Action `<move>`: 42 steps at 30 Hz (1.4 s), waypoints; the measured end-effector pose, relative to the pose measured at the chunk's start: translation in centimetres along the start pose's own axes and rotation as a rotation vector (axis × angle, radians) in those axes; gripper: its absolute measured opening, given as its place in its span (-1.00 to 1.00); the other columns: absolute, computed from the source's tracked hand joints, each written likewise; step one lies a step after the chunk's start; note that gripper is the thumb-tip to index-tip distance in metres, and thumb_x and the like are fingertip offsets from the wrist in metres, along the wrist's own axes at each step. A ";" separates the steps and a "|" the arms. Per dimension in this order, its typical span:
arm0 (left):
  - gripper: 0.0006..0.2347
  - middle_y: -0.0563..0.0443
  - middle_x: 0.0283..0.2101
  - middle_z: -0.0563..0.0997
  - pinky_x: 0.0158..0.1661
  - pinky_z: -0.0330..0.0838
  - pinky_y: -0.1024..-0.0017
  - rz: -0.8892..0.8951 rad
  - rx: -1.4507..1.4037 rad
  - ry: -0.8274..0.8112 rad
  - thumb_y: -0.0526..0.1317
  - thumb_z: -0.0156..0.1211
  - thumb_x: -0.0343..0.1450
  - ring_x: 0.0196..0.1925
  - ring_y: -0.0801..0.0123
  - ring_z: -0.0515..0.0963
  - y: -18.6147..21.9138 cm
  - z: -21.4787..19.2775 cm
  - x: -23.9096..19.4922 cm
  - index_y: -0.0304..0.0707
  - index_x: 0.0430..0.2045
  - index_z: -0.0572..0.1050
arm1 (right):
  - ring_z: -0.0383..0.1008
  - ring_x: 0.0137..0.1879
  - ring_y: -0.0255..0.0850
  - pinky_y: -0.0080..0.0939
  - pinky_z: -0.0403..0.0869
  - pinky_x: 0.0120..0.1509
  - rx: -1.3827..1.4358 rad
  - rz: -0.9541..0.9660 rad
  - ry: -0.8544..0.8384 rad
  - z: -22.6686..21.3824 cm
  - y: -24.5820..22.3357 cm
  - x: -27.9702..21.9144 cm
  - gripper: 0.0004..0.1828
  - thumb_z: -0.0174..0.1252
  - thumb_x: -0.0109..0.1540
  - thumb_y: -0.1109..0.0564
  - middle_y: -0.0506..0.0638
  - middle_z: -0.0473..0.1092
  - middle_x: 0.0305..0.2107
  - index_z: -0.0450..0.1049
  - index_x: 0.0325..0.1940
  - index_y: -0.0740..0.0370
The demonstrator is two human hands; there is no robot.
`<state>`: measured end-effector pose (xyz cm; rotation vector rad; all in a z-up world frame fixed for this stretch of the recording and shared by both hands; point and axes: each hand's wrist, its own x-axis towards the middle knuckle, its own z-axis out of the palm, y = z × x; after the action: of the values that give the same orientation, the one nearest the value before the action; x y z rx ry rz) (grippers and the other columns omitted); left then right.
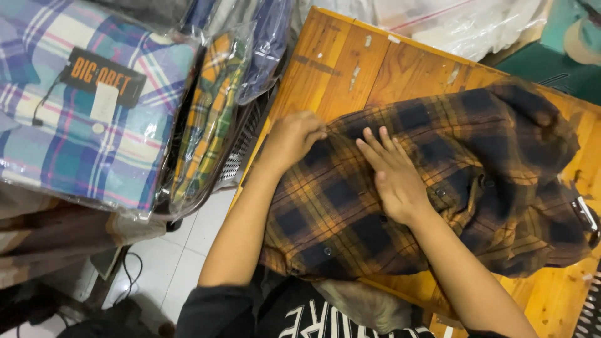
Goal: The person smooths and folds a plaid shirt on a wooden table. They adjust the sleeves and body, then fold the shirt in half and smooth it again. The shirt remains on the table at the end of the clip.
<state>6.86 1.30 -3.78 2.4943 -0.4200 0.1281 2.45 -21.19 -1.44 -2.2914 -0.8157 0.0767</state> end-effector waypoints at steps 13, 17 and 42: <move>-0.87 -0.24 -0.27 0.44 0.03 0.19 0.18 0.441 0.273 0.536 -0.30 -0.05 0.21 -0.04 -0.01 0.38 10.2 -2.6 -4.6 -0.30 -0.51 0.45 | -0.01 0.27 -0.05 -0.10 -0.04 0.34 0.450 0.046 0.528 -0.5 1.5 -0.2 -0.34 -0.59 0.27 -0.15 0.15 0.14 0.10 0.19 0.14 0.35; -0.68 0.09 0.11 0.24 0.06 -0.01 0.11 0.036 0.214 -0.026 -0.10 -0.39 0.38 0.18 0.28 0.16 7.4 -2.3 -10.4 -0.03 -0.06 0.28 | -0.12 0.31 -0.01 -0.02 -0.08 0.33 0.648 0.241 0.404 -0.4 3.5 -0.2 -0.25 -0.65 0.22 -0.27 0.11 0.06 0.15 0.14 0.17 0.30; -0.67 -0.22 -0.22 0.50 -0.10 0.35 0.27 0.063 0.274 0.497 -0.11 -0.09 0.29 -0.16 0.07 0.50 15.5 -4.1 -11.0 -0.50 -0.34 0.44 | 0.39 -0.16 -0.10 -0.23 0.37 -0.05 1.246 0.098 0.526 -2.8 0.4 -0.7 -0.33 -0.48 0.17 -0.31 0.18 0.36 -0.25 0.33 -0.18 0.24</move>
<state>-8.54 -5.26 6.03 2.5893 -0.2826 0.8607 2.83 -23.50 0.35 -1.0711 -0.2174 0.0107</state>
